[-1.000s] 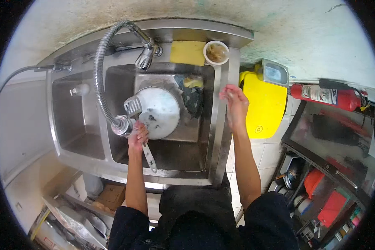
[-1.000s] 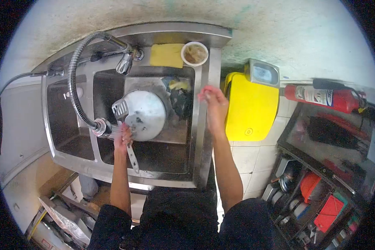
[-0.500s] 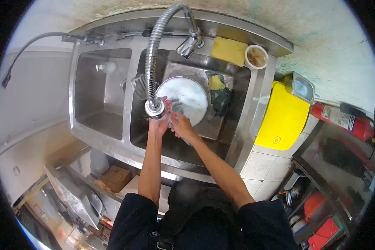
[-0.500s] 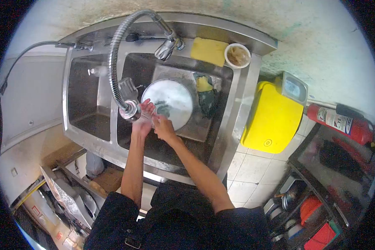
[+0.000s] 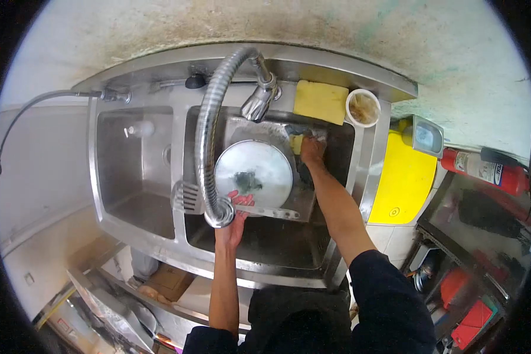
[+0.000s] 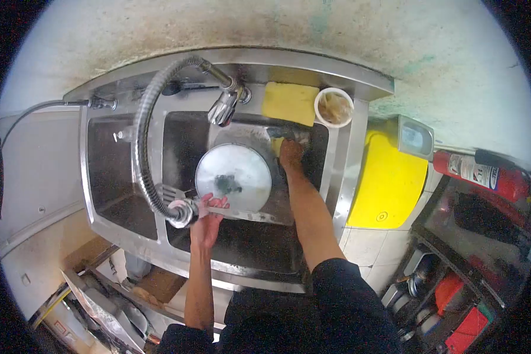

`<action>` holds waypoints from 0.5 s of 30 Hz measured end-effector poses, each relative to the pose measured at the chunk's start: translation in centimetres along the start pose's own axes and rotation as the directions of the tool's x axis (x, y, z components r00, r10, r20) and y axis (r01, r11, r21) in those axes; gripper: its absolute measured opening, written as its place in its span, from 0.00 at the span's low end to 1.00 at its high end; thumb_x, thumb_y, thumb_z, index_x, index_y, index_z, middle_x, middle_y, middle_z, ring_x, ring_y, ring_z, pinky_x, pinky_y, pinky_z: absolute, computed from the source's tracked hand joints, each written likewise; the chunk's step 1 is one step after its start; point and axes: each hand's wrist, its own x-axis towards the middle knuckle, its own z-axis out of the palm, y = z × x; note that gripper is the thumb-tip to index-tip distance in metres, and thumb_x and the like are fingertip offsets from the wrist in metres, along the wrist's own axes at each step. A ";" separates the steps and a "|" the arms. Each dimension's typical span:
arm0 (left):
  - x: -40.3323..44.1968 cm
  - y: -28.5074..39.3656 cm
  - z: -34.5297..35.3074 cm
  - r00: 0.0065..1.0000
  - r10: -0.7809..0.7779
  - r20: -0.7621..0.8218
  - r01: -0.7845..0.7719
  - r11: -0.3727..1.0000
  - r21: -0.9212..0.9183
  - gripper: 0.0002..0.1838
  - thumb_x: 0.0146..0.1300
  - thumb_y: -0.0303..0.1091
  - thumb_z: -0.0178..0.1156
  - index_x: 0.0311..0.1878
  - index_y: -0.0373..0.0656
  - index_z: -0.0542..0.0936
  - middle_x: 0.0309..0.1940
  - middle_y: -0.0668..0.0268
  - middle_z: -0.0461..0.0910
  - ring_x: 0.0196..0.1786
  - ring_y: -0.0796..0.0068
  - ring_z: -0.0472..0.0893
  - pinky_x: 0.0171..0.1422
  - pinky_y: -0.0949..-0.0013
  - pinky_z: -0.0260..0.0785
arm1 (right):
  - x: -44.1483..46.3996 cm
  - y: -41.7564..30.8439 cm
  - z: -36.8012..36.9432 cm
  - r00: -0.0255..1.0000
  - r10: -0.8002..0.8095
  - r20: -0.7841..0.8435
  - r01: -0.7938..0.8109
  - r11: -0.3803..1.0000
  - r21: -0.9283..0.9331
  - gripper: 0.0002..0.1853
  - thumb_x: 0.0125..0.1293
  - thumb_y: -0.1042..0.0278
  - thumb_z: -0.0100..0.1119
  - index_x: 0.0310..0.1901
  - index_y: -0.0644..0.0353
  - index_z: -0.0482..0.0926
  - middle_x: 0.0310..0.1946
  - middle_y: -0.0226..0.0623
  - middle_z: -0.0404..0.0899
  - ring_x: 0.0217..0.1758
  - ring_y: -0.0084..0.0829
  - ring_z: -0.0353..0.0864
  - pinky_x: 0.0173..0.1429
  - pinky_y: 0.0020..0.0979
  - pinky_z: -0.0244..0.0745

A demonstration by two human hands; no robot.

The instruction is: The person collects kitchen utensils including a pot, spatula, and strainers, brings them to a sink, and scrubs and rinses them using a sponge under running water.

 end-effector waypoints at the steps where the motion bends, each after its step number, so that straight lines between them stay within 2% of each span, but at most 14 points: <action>1: 0.4 -0.1 -0.1 1.000 -0.003 -0.003 0.003 1.000 0.000 0.21 0.66 0.41 0.51 0.54 0.35 0.65 0.45 0.54 0.73 0.59 0.50 0.69 0.66 0.48 0.61 | 0.1 -0.3 -0.1 0.997 0.070 0.033 -0.072 0.996 0.045 0.13 0.59 0.66 0.50 0.43 0.62 0.78 0.40 0.50 0.79 0.47 0.49 0.78 0.55 0.45 0.71; 2: 0.6 -0.2 -0.3 1.000 0.017 -0.002 -0.017 1.000 0.002 0.21 0.66 0.41 0.51 0.54 0.35 0.65 0.45 0.54 0.73 0.60 0.49 0.69 0.66 0.49 0.61 | -0.3 -0.6 0.1 0.988 0.139 0.073 -0.145 0.986 0.084 0.13 0.58 0.65 0.51 0.41 0.62 0.78 0.39 0.50 0.79 0.46 0.49 0.79 0.52 0.47 0.72; 3: 0.4 -0.3 -0.6 0.999 0.033 -0.003 -0.033 0.999 0.006 0.21 0.66 0.41 0.51 0.54 0.35 0.65 0.45 0.54 0.73 0.60 0.49 0.68 0.66 0.50 0.61 | -1.3 -1.3 -0.5 0.986 0.145 0.086 -0.151 0.985 0.079 0.13 0.58 0.65 0.51 0.41 0.62 0.78 0.39 0.50 0.79 0.46 0.49 0.79 0.52 0.47 0.72; 5: 0.6 -0.2 -0.7 0.999 0.044 0.000 -0.044 0.999 0.013 0.21 0.66 0.41 0.51 0.54 0.35 0.65 0.46 0.53 0.73 0.60 0.49 0.68 0.66 0.50 0.61 | -3.5 -3.4 -5.1 0.983 0.160 0.088 -0.178 0.952 0.250 0.12 0.56 0.65 0.52 0.38 0.61 0.80 0.38 0.48 0.80 0.45 0.51 0.79 0.52 0.47 0.72; 7: 0.7 0.3 -1.1 0.997 0.076 0.010 -0.077 0.992 0.096 0.20 0.66 0.39 0.52 0.54 0.35 0.66 0.47 0.51 0.73 0.60 0.49 0.69 0.65 0.52 0.62 | -8.7 -5.0 -12.2 0.994 0.091 0.066 -0.105 0.961 0.255 0.12 0.53 0.65 0.54 0.38 0.60 0.79 0.32 0.46 0.81 0.39 0.51 0.80 0.50 0.46 0.73; 10: 0.0 1.5 -0.7 0.987 0.154 -0.053 -0.146 0.980 0.135 0.20 0.65 0.39 0.53 0.53 0.35 0.66 0.47 0.51 0.74 0.58 0.49 0.70 0.64 0.53 0.63 | -14.6 -5.1 -20.8 0.982 -0.072 -0.177 0.148 0.873 0.465 0.14 0.53 0.63 0.56 0.39 0.62 0.78 0.31 0.49 0.80 0.37 0.50 0.79 0.46 0.44 0.73; 11: -0.1 1.8 -0.6 0.983 0.169 -0.074 -0.159 0.979 0.126 0.19 0.66 0.33 0.47 0.58 0.33 0.65 0.50 0.52 0.74 0.55 0.60 0.74 0.60 0.61 0.69 | -15.1 -4.7 -22.5 0.961 -0.096 -0.259 0.221 0.828 0.516 0.15 0.53 0.62 0.56 0.39 0.62 0.78 0.31 0.51 0.79 0.37 0.50 0.79 0.45 0.44 0.73; 12: -0.3 2.4 -0.2 0.984 0.174 -0.047 -0.167 0.978 0.126 0.20 0.66 0.30 0.44 0.58 0.29 0.63 0.51 0.53 0.73 0.56 0.60 0.74 0.61 0.60 0.68 | -14.7 -4.7 -24.0 0.942 -0.075 -0.327 0.243 0.824 0.512 0.15 0.53 0.62 0.56 0.39 0.62 0.78 0.31 0.50 0.80 0.37 0.50 0.79 0.43 0.45 0.73; 14: -0.4 2.9 -1.6 0.977 0.212 0.020 -0.213 0.972 0.095 0.19 0.66 0.27 0.41 0.57 0.26 0.63 0.53 0.54 0.71 0.58 0.60 0.72 0.64 0.59 0.65 | -11.3 -4.4 -24.8 0.865 -0.119 -0.488 0.298 0.903 0.308 0.16 0.55 0.64 0.56 0.41 0.65 0.77 0.30 0.51 0.79 0.37 0.51 0.78 0.44 0.46 0.72; 15: -0.6 3.2 -1.3 0.975 0.221 0.007 -0.221 0.973 0.067 0.18 0.69 0.31 0.42 0.57 0.30 0.65 0.54 0.56 0.71 0.53 0.66 0.74 0.59 0.63 0.68 | -9.8 -4.3 -24.6 0.820 -0.167 -0.548 0.321 0.926 0.197 0.17 0.56 0.64 0.56 0.44 0.67 0.76 0.30 0.51 0.79 0.37 0.51 0.78 0.44 0.46 0.72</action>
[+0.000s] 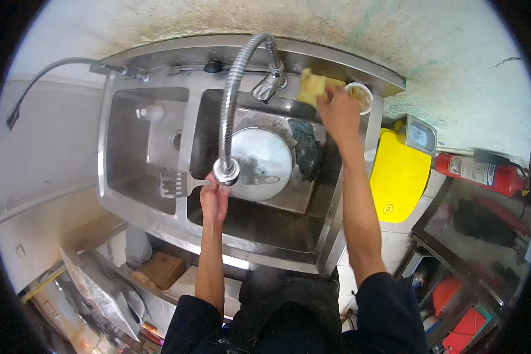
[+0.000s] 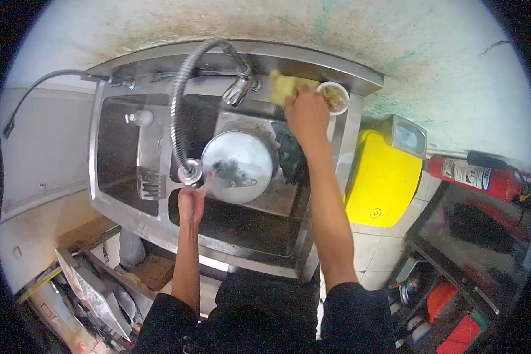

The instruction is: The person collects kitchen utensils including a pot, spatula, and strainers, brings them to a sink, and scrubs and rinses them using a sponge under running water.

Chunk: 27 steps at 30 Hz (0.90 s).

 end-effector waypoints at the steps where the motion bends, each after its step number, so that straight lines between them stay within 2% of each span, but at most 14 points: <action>1: -0.4 0.3 -0.4 1.000 0.016 -0.003 -0.016 1.000 0.000 0.18 0.69 0.31 0.42 0.57 0.30 0.65 0.54 0.56 0.71 0.53 0.66 0.74 0.59 0.63 0.68 | 0.0 -0.2 -0.1 1.000 -0.013 -0.003 0.013 1.000 0.010 0.17 0.56 0.64 0.56 0.44 0.67 0.76 0.30 0.51 0.79 0.37 0.51 0.78 0.44 0.46 0.72; 3: -0.5 0.9 -1.2 0.997 0.021 -0.077 -0.017 0.999 0.042 0.18 0.70 0.39 0.44 0.56 0.35 0.66 0.52 0.58 0.72 0.45 0.74 0.75 0.49 0.71 0.70 | 0.3 -0.7 0.1 0.990 0.093 -0.104 -0.104 0.989 -0.103 0.20 0.57 0.64 0.55 0.49 0.67 0.73 0.34 0.51 0.78 0.39 0.51 0.77 0.45 0.46 0.72; 4: -0.8 1.4 -0.1 0.994 0.046 -0.103 -0.040 0.998 0.056 0.20 0.69 0.44 0.45 0.54 0.38 0.67 0.49 0.59 0.74 0.40 0.77 0.74 0.43 0.76 0.66 | -0.9 -1.3 0.2 0.965 0.004 -0.264 -0.032 0.994 -0.101 0.21 0.57 0.65 0.55 0.52 0.64 0.72 0.39 0.50 0.77 0.42 0.50 0.76 0.46 0.46 0.71; 6: -1.0 2.0 0.1 0.993 0.082 -0.085 -0.077 0.996 0.053 0.19 0.70 0.44 0.45 0.54 0.38 0.67 0.48 0.59 0.75 0.40 0.77 0.74 0.43 0.76 0.66 | -4.2 -3.7 2.0 0.961 0.142 -0.237 -0.146 0.989 0.004 0.17 0.57 0.66 0.57 0.48 0.61 0.74 0.38 0.49 0.76 0.41 0.48 0.75 0.46 0.46 0.70; 8: -1.4 2.3 0.8 0.990 0.124 -0.062 -0.120 0.990 0.067 0.19 0.70 0.43 0.44 0.53 0.37 0.67 0.44 0.57 0.77 0.41 0.76 0.74 0.43 0.75 0.67 | -9.0 -5.6 6.5 0.992 0.001 -0.129 0.038 0.954 0.297 0.11 0.57 0.63 0.56 0.38 0.59 0.76 0.34 0.46 0.75 0.39 0.49 0.74 0.46 0.45 0.69; 9: -1.8 2.6 1.5 0.990 0.126 -0.066 -0.122 0.990 0.067 0.19 0.70 0.43 0.44 0.53 0.37 0.67 0.44 0.57 0.77 0.41 0.76 0.74 0.43 0.75 0.67 | -11.6 -7.5 8.8 0.992 -0.123 -0.031 0.127 0.978 0.168 0.10 0.56 0.65 0.56 0.38 0.60 0.76 0.36 0.47 0.75 0.42 0.49 0.73 0.47 0.46 0.68; 10: -2.2 3.0 2.2 0.986 0.150 -0.078 -0.144 0.986 0.079 0.18 0.70 0.42 0.44 0.53 0.36 0.67 0.44 0.56 0.77 0.41 0.75 0.75 0.42 0.75 0.67 | -14.0 -9.1 11.1 0.983 -0.061 0.174 -0.009 0.927 0.374 0.08 0.57 0.66 0.56 0.36 0.60 0.76 0.36 0.47 0.75 0.43 0.50 0.72 0.48 0.47 0.67; 11: -2.6 3.5 2.6 0.981 0.175 -0.087 -0.166 0.982 0.094 0.18 0.70 0.41 0.44 0.52 0.36 0.67 0.44 0.55 0.77 0.41 0.74 0.76 0.41 0.75 0.67 | -15.8 -10.8 12.8 0.974 -0.112 0.198 0.038 0.938 0.344 0.09 0.58 0.63 0.55 0.34 0.59 0.77 0.33 0.48 0.77 0.38 0.52 0.75 0.45 0.47 0.69; 16: -5.5 6.9 2.5 0.934 0.334 -0.124 -0.305 0.930 0.206 0.18 0.70 0.40 0.45 0.50 0.33 0.68 0.42 0.51 0.78 0.46 0.65 0.78 0.47 0.69 0.72 | -18.2 -14.9 16.9 0.983 -0.185 -0.001 0.160 0.849 0.504 0.11 0.56 0.57 0.58 0.34 0.55 0.79 0.25 0.44 0.79 0.27 0.48 0.79 0.31 0.46 0.73; 19: -6.2 8.2 2.1 0.907 0.396 -0.143 -0.358 0.904 0.234 0.20 0.70 0.42 0.45 0.51 0.32 0.67 0.44 0.48 0.78 0.52 0.59 0.77 0.56 0.62 0.70 | -16.1 -12.0 16.3 0.901 -0.178 0.396 -0.159 0.713 0.682 0.13 0.57 0.54 0.57 0.29 0.55 0.80 0.22 0.44 0.80 0.26 0.49 0.79 0.33 0.46 0.73; 20: -5.9 7.8 2.2 0.910 0.384 -0.155 -0.351 0.914 0.201 0.19 0.70 0.41 0.45 0.50 0.32 0.68 0.44 0.50 0.78 0.52 0.60 0.77 0.55 0.63 0.71 | -16.0 -12.7 16.8 0.897 -0.187 0.400 -0.155 0.715 0.682 0.13 0.57 0.54 0.57 0.29 0.55 0.80 0.22 0.44 0.80 0.26 0.49 0.79 0.33 0.46 0.73; 23: -3.9 4.7 2.1 0.953 0.265 -0.145 -0.254 0.963 0.090 0.17 0.70 0.40 0.45 0.50 0.33 0.70 0.47 0.51 0.77 0.51 0.63 0.77 0.52 0.66 0.72 | -16.9 -14.6 18.2 0.975 -0.215 -0.052 0.216 0.878 0.427 0.11 0.56 0.56 0.56 0.31 0.53 0.80 0.23 0.44 0.80 0.27 0.48 0.79 0.33 0.45 0.73; 25: -3.9 4.6 3.2 0.957 0.261 -0.128 -0.250 0.963 0.100 0.17 0.70 0.39 0.45 0.50 0.33 0.70 0.48 0.51 0.77 0.49 0.65 0.78 0.50 0.68 0.72 | -16.0 -14.1 14.5 0.930 -0.331 -0.162 0.367 0.872 0.326 0.11 0.56 0.58 0.55 0.28 0.56 0.79 0.20 0.43 0.78 0.24 0.47 0.79 0.30 0.46 0.72; 27: -4.4 5.2 3.8 0.958 0.257 -0.125 -0.246 0.964 0.097 0.17 0.70 0.39 0.45 0.50 0.33 0.70 0.48 0.51 0.76 0.49 0.66 0.78 0.50 0.69 0.72 | -16.2 -10.0 16.2 0.899 -0.245 0.363 0.138 0.945 0.296 0.11 0.52 0.60 0.56 0.25 0.59 0.78 0.23 0.47 0.78 0.26 0.46 0.78 0.33 0.45 0.72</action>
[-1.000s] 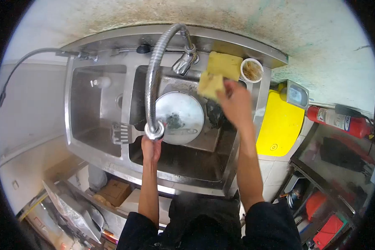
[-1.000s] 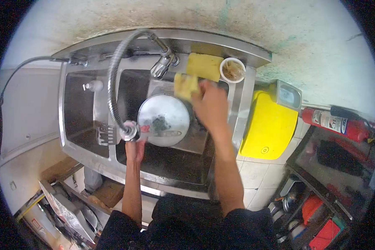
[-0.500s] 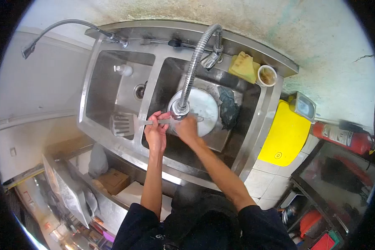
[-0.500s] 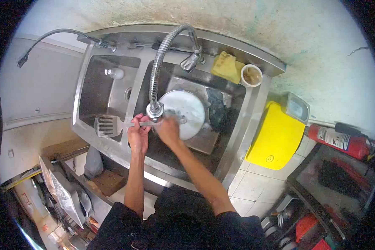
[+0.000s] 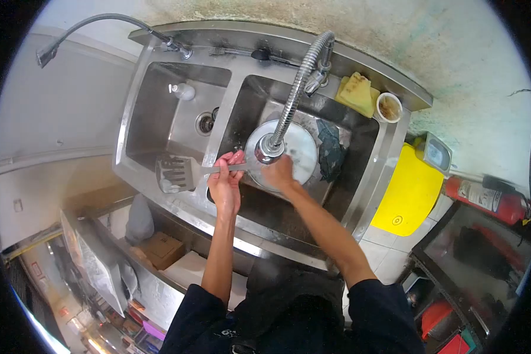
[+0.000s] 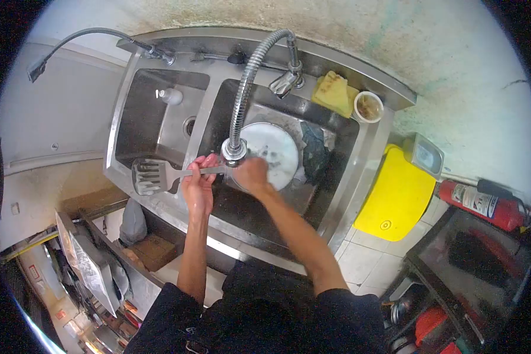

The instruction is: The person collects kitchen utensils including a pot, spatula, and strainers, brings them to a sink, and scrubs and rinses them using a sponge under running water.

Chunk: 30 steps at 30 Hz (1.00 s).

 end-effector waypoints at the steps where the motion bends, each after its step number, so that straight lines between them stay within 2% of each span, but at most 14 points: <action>1: 0.1 0.3 0.1 1.000 0.012 -0.002 -0.012 1.000 -0.009 0.17 0.70 0.39 0.45 0.51 0.33 0.69 0.48 0.52 0.76 0.49 0.67 0.77 0.49 0.70 0.71 | 0.6 0.3 -1.9 0.998 0.057 -0.034 -0.055 0.997 0.062 0.07 0.45 0.65 0.58 0.20 0.59 0.77 0.19 0.47 0.77 0.24 0.48 0.77 0.30 0.45 0.72; 4: 0.8 -1.4 0.2 0.997 -0.061 0.055 0.065 0.996 -0.061 0.17 0.70 0.39 0.45 0.52 0.34 0.69 0.49 0.55 0.75 0.47 0.70 0.78 0.48 0.70 0.71 | 0.0 -1.8 -4.6 0.981 0.007 -0.191 -0.012 1.000 -0.022 0.13 0.53 0.64 0.53 0.16 0.61 0.77 0.18 0.45 0.78 0.20 0.48 0.77 0.29 0.46 0.73; 6: 0.7 -2.7 0.8 0.988 -0.145 0.058 0.144 0.989 0.016 0.18 0.70 0.38 0.46 0.55 0.34 0.67 0.52 0.56 0.73 0.51 0.69 0.76 0.54 0.67 0.69 | 0.0 -1.5 -2.0 0.989 -0.075 -0.131 0.069 0.997 -0.046 0.12 0.53 0.65 0.52 0.18 0.63 0.77 0.18 0.47 0.78 0.23 0.48 0.79 0.32 0.47 0.74; 8: 0.6 -2.9 2.1 0.994 -0.086 0.073 0.092 0.992 -0.085 0.18 0.70 0.37 0.45 0.56 0.33 0.67 0.53 0.57 0.74 0.53 0.71 0.74 0.54 0.68 0.69 | 0.5 -2.5 -1.8 0.977 -0.018 -0.214 0.043 0.993 0.113 0.12 0.54 0.65 0.51 0.22 0.63 0.79 0.20 0.50 0.78 0.27 0.49 0.80 0.35 0.47 0.74; 9: 0.4 -2.4 1.8 0.990 -0.123 0.076 0.129 0.987 -0.091 0.18 0.69 0.34 0.47 0.57 0.34 0.66 0.53 0.57 0.73 0.55 0.70 0.73 0.56 0.66 0.68 | 0.5 -2.1 -2.6 0.985 0.172 0.024 -0.173 0.978 0.116 0.13 0.55 0.62 0.51 0.26 0.62 0.80 0.22 0.51 0.79 0.29 0.50 0.80 0.37 0.47 0.74; 11: 1.2 -2.4 -0.1 0.982 -0.170 0.086 0.180 0.975 -0.131 0.17 0.68 0.32 0.48 0.57 0.34 0.66 0.53 0.56 0.73 0.55 0.69 0.73 0.58 0.65 0.68 | 0.2 -2.3 -6.5 0.977 0.124 0.172 -0.115 0.991 -0.064 0.17 0.58 0.55 0.51 0.28 0.61 0.81 0.23 0.51 0.79 0.29 0.49 0.80 0.38 0.45 0.75; 14: 1.9 -2.7 -1.4 0.970 -0.243 0.027 0.243 0.941 -0.235 0.17 0.64 0.25 0.52 0.55 0.34 0.68 0.52 0.55 0.74 0.51 0.69 0.76 0.55 0.65 0.71 | -1.5 -0.6 -10.1 0.996 0.075 0.056 -0.063 0.979 -0.192 0.24 0.59 0.44 0.53 0.24 0.61 0.79 0.19 0.48 0.78 0.24 0.47 0.80 0.30 0.43 0.74; 16: 2.1 -4.5 -2.9 0.952 -0.306 -0.024 0.302 0.947 -0.112 0.16 0.60 0.22 0.56 0.51 0.33 0.70 0.50 0.54 0.75 0.47 0.70 0.78 0.49 0.66 0.74 | -3.1 -0.4 -13.4 0.999 0.030 0.020 -0.023 0.960 -0.280 0.25 0.58 0.42 0.54 0.21 0.60 0.77 0.17 0.47 0.77 0.22 0.46 0.79 0.27 0.43 0.72; 18: 1.8 -5.4 -2.4 0.933 -0.360 -0.005 0.353 0.917 -0.188 0.16 0.56 0.20 0.59 0.48 0.33 0.72 0.46 0.56 0.77 0.44 0.70 0.80 0.46 0.67 0.75 | -4.1 -0.6 -16.6 0.996 0.027 0.080 0.009 0.909 -0.417 0.24 0.57 0.42 0.56 0.22 0.59 0.77 0.17 0.46 0.77 0.23 0.45 0.79 0.27 0.42 0.72; 20: 1.9 -5.7 -2.2 0.901 -0.405 0.156 0.372 0.906 0.203 0.17 0.55 0.20 0.60 0.49 0.33 0.72 0.41 0.57 0.79 0.41 0.69 0.81 0.47 0.69 0.75 | -4.9 -0.9 -19.2 0.991 0.036 0.130 0.028 0.886 -0.464 0.24 0.58 0.43 0.55 0.24 0.59 0.78 0.18 0.46 0.77 0.24 0.45 0.79 0.27 0.42 0.73; 22: 1.6 -5.0 -0.5 0.888 -0.421 0.183 0.388 0.902 0.189 0.17 0.54 0.20 0.60 0.49 0.32 0.72 0.39 0.57 0.80 0.39 0.70 0.81 0.46 0.70 0.74 | -5.2 -1.2 -20.5 0.984 0.033 0.175 0.060 0.864 -0.499 0.23 0.59 0.44 0.53 0.26 0.60 0.79 0.18 0.46 0.77 0.24 0.45 0.80 0.27 0.41 0.73; 25: 2.7 -5.4 -1.0 0.897 -0.378 0.230 0.299 0.901 0.315 0.16 0.56 0.21 0.59 0.49 0.32 0.72 0.40 0.58 0.80 0.39 0.71 0.81 0.46 0.70 0.74 | -5.6 -1.5 -20.8 0.979 0.044 0.201 0.055 0.886 -0.460 0.20 0.60 0.48 0.54 0.27 0.60 0.79 0.20 0.45 0.78 0.25 0.45 0.80 0.29 0.40 0.73; 27: 3.9 -6.2 -2.1 0.939 -0.292 0.181 0.258 0.947 0.192 0.16 0.62 0.31 0.58 0.49 0.32 0.72 0.40 0.59 0.79 0.40 0.72 0.80 0.45 0.70 0.74 | -6.0 -1.6 -20.2 0.975 0.022 0.223 0.063 0.927 -0.369 0.16 0.59 0.52 0.56 0.27 0.58 0.77 0.21 0.40 0.78 0.25 0.44 0.79 0.29 0.41 0.72; 30: 3.8 -6.6 -1.4 0.964 -0.261 0.054 0.244 0.945 0.216 0.23 0.65 0.44 0.54 0.52 0.32 0.70 0.45 0.58 0.77 0.45 0.70 0.78 0.48 0.65 0.73 | -6.6 -0.4 -17.9 0.991 -0.002 0.134 0.042 0.954 -0.297 0.11 0.59 0.58 0.57 0.29 0.57 0.77 0.25 0.38 0.78 0.27 0.44 0.78 0.31 0.41 0.72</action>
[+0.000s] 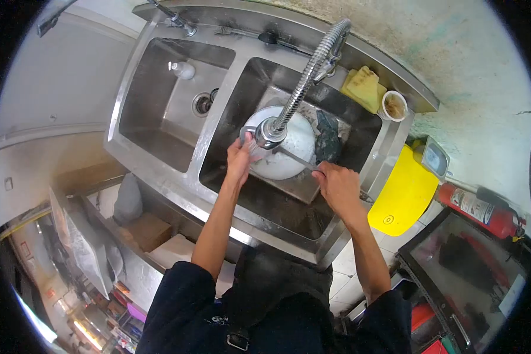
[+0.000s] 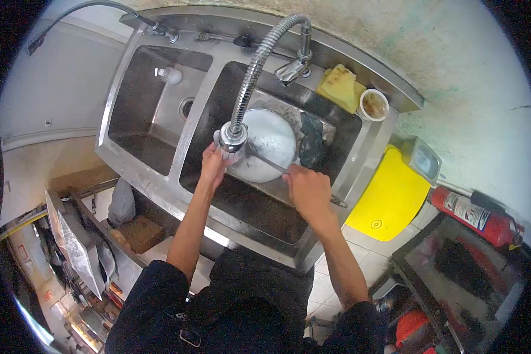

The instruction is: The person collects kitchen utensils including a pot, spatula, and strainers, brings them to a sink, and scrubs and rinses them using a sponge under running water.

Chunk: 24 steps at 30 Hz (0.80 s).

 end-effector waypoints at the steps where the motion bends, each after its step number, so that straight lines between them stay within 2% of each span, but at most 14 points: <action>1: -0.8 0.6 1.2 0.999 0.008 0.045 0.001 0.979 -0.202 0.31 0.64 0.54 0.50 0.54 0.31 0.66 0.52 0.56 0.73 0.51 0.67 0.75 0.53 0.59 0.70 | -0.1 0.2 0.9 1.000 -0.006 0.002 0.006 1.000 0.000 0.11 0.59 0.58 0.57 0.29 0.57 0.77 0.25 0.38 0.78 0.27 0.44 0.78 0.31 0.41 0.72; 2: -1.4 1.7 1.5 0.999 0.011 0.038 -0.003 0.979 -0.205 0.31 0.64 0.54 0.50 0.54 0.31 0.66 0.52 0.56 0.73 0.51 0.67 0.75 0.53 0.59 0.70 | -0.2 0.3 1.9 1.000 -0.020 -0.019 0.020 0.999 -0.029 0.08 0.57 0.63 0.56 0.32 0.57 0.77 0.28 0.39 0.77 0.29 0.42 0.79 0.31 0.40 0.73; 4: -2.1 3.0 1.9 0.966 -0.125 0.228 0.250 0.685 -0.684 0.33 0.65 0.56 0.48 0.54 0.29 0.64 0.55 0.53 0.69 0.56 0.61 0.72 0.59 0.55 0.66 | -0.2 0.9 4.1 0.999 -0.035 -0.039 0.033 0.998 -0.059 0.06 0.56 0.68 0.56 0.34 0.58 0.77 0.31 0.39 0.77 0.32 0.41 0.80 0.32 0.39 0.73; 5: -1.8 3.0 0.9 0.963 -0.102 0.249 0.256 0.628 -0.735 0.27 0.69 0.48 0.45 0.54 0.27 0.64 0.56 0.49 0.68 0.58 0.54 0.70 0.64 0.54 0.62 | -0.2 1.2 5.4 0.979 -0.113 -0.171 0.109 0.994 -0.029 0.07 0.54 0.69 0.56 0.35 0.58 0.77 0.31 0.38 0.75 0.33 0.39 0.79 0.33 0.39 0.74; 8: -0.2 2.5 -1.1 0.986 -0.164 0.037 0.142 0.695 -0.705 0.19 0.70 0.36 0.40 0.55 0.28 0.64 0.57 0.45 0.67 0.61 0.49 0.67 0.67 0.54 0.60 | 0.6 0.7 7.6 0.923 -0.183 -0.339 0.214 0.975 0.056 0.10 0.52 0.71 0.58 0.38 0.57 0.78 0.31 0.37 0.74 0.35 0.38 0.78 0.36 0.38 0.74; 9: -0.7 3.5 -1.2 0.990 -0.106 0.094 0.141 0.643 -0.753 0.18 0.68 0.28 0.37 0.57 0.30 0.63 0.57 0.44 0.68 0.62 0.48 0.66 0.69 0.55 0.59 | 1.2 0.0 8.4 0.908 -0.172 -0.383 0.236 0.964 0.124 0.11 0.51 0.71 0.59 0.39 0.57 0.78 0.31 0.36 0.74 0.35 0.37 0.78 0.37 0.38 0.74; 11: -1.7 4.9 -0.9 0.992 -0.059 0.113 0.125 0.630 -0.766 0.18 0.68 0.29 0.37 0.58 0.30 0.63 0.57 0.45 0.68 0.62 0.48 0.66 0.68 0.55 0.59 | 3.6 -1.8 10.8 0.955 -0.088 -0.285 0.211 0.874 0.439 0.12 0.50 0.69 0.61 0.39 0.57 0.77 0.35 0.39 0.75 0.37 0.41 0.78 0.40 0.38 0.74; 14: -3.0 6.4 -0.1 0.991 0.026 0.129 0.077 0.686 -0.723 0.20 0.68 0.30 0.39 0.60 0.32 0.62 0.57 0.46 0.68 0.62 0.49 0.66 0.68 0.55 0.58 | 7.8 -6.6 13.4 0.980 -0.064 -0.187 0.167 0.770 0.615 0.13 0.50 0.65 0.64 0.38 0.59 0.77 0.35 0.41 0.77 0.38 0.44 0.78 0.43 0.38 0.73; 18: -4.2 10.7 -1.2 0.950 0.301 -0.077 -0.304 0.845 -0.440 0.22 0.66 0.31 0.42 0.61 0.31 0.61 0.55 0.49 0.71 0.59 0.52 0.71 0.68 0.57 0.57 | 9.3 -8.1 13.4 0.984 0.000 -0.178 0.132 0.671 0.730 0.19 0.47 0.63 0.69 0.40 0.59 0.75 0.35 0.37 0.78 0.39 0.34 0.78 0.46 0.35 0.73; 19: -4.4 11.9 -2.1 0.939 0.337 -0.065 -0.333 0.846 -0.417 0.22 0.66 0.31 0.42 0.61 0.33 0.61 0.56 0.49 0.70 0.60 0.52 0.69 0.69 0.56 0.55 | 9.2 -7.7 12.2 0.994 0.074 -0.075 0.021 0.552 0.834 0.21 0.46 0.65 0.71 0.41 0.59 0.74 0.35 0.34 0.78 0.40 0.30 0.77 0.47 0.34 0.71; 20: -4.7 13.0 -3.0 0.926 0.374 -0.056 -0.365 0.844 -0.392 0.22 0.65 0.32 0.42 0.61 0.34 0.60 0.57 0.50 0.69 0.62 0.51 0.66 0.70 0.55 0.54 | 9.7 -6.4 14.9 0.971 0.182 -0.156 0.073 0.394 0.916 0.19 0.47 0.68 0.69 0.41 0.60 0.74 0.35 0.34 0.78 0.39 0.33 0.78 0.46 0.34 0.72; 22: -5.2 14.8 -3.7 0.920 0.376 -0.111 -0.387 0.828 -0.406 0.22 0.66 0.32 0.41 0.62 0.35 0.60 0.57 0.50 0.68 0.63 0.50 0.65 0.70 0.55 0.53 | 10.1 -4.3 15.3 0.985 0.056 -0.164 0.087 0.656 0.750 0.17 0.50 0.71 0.66 0.42 0.59 0.74 0.37 0.34 0.78 0.41 0.37 0.79 0.47 0.33 0.72; 23: -5.3 15.2 -4.0 0.918 0.367 -0.148 -0.394 0.813 -0.429 0.21 0.67 0.32 0.41 0.62 0.35 0.60 0.58 0.49 0.68 0.64 0.50 0.64 0.70 0.55 0.53 | 10.2 -3.9 15.6 0.998 -0.026 -0.054 0.058 0.610 0.790 0.23 0.51 0.71 0.64 0.50 0.57 0.68 0.47 0.38 0.73 0.47 0.38 0.77 0.52 0.34 0.70; 24: -5.3 15.3 -4.4 0.913 0.385 -0.132 -0.404 0.818 -0.409 0.23 0.68 0.35 0.40 0.63 0.37 0.58 0.60 0.50 0.66 0.64 0.48 0.63 0.71 0.55 0.52 | 10.1 -3.7 15.6 0.998 -0.020 -0.054 0.054 0.612 0.789 0.23 0.51 0.71 0.64 0.50 0.57 0.68 0.47 0.38 0.73 0.47 0.38 0.77 0.52 0.34 0.70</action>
